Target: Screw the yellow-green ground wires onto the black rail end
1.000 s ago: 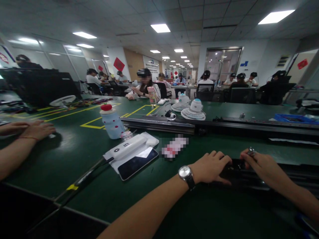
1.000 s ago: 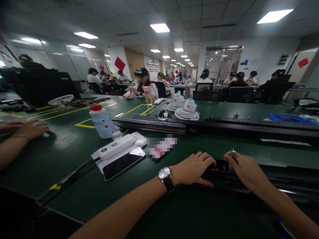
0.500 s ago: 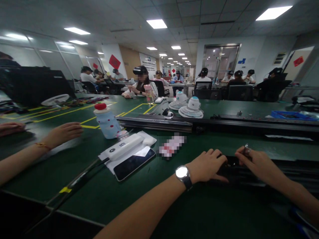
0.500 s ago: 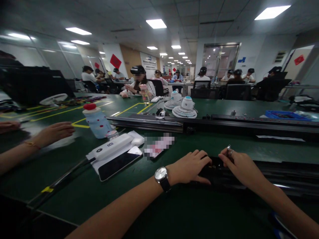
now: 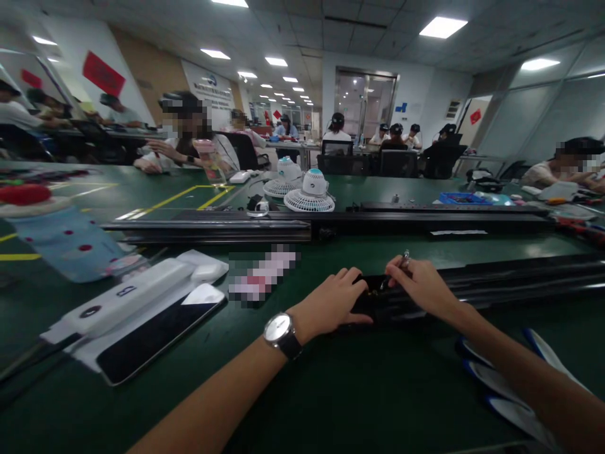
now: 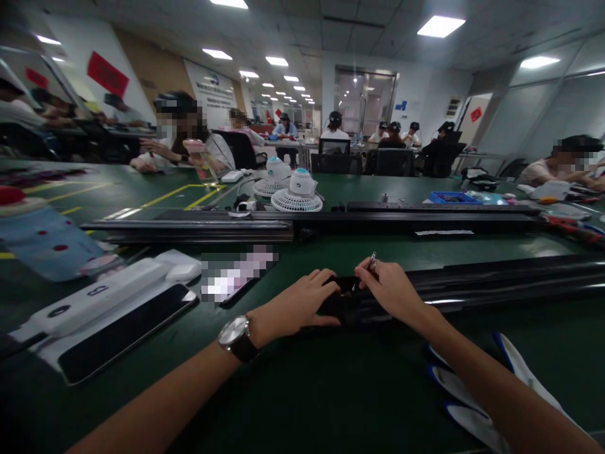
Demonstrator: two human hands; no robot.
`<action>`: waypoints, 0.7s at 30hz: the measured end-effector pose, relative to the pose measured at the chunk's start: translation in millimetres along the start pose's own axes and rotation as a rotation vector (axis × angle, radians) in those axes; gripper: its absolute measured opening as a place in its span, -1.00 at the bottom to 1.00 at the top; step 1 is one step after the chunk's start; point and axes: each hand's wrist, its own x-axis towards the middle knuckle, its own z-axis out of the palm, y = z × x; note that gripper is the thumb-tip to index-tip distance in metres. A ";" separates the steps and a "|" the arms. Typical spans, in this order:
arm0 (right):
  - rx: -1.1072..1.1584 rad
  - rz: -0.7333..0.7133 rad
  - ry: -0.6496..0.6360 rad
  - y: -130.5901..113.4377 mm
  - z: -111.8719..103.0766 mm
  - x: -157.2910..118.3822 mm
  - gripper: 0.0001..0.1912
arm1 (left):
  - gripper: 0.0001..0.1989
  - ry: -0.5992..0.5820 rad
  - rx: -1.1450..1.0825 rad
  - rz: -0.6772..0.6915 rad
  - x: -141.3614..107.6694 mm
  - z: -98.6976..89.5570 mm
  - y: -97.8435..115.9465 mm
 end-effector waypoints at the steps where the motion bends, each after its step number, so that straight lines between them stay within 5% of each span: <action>1: 0.010 0.000 -0.007 -0.8 -0.2 0.0 -0.68 | -0.48 -0.001 0.000 -0.004 -0.2 -0.3 0.2; 21: -0.099 -0.049 -0.062 -0.9 3.6 -3.1 -0.69 | -0.49 -0.023 -0.052 -0.009 -2.0 -0.4 0.0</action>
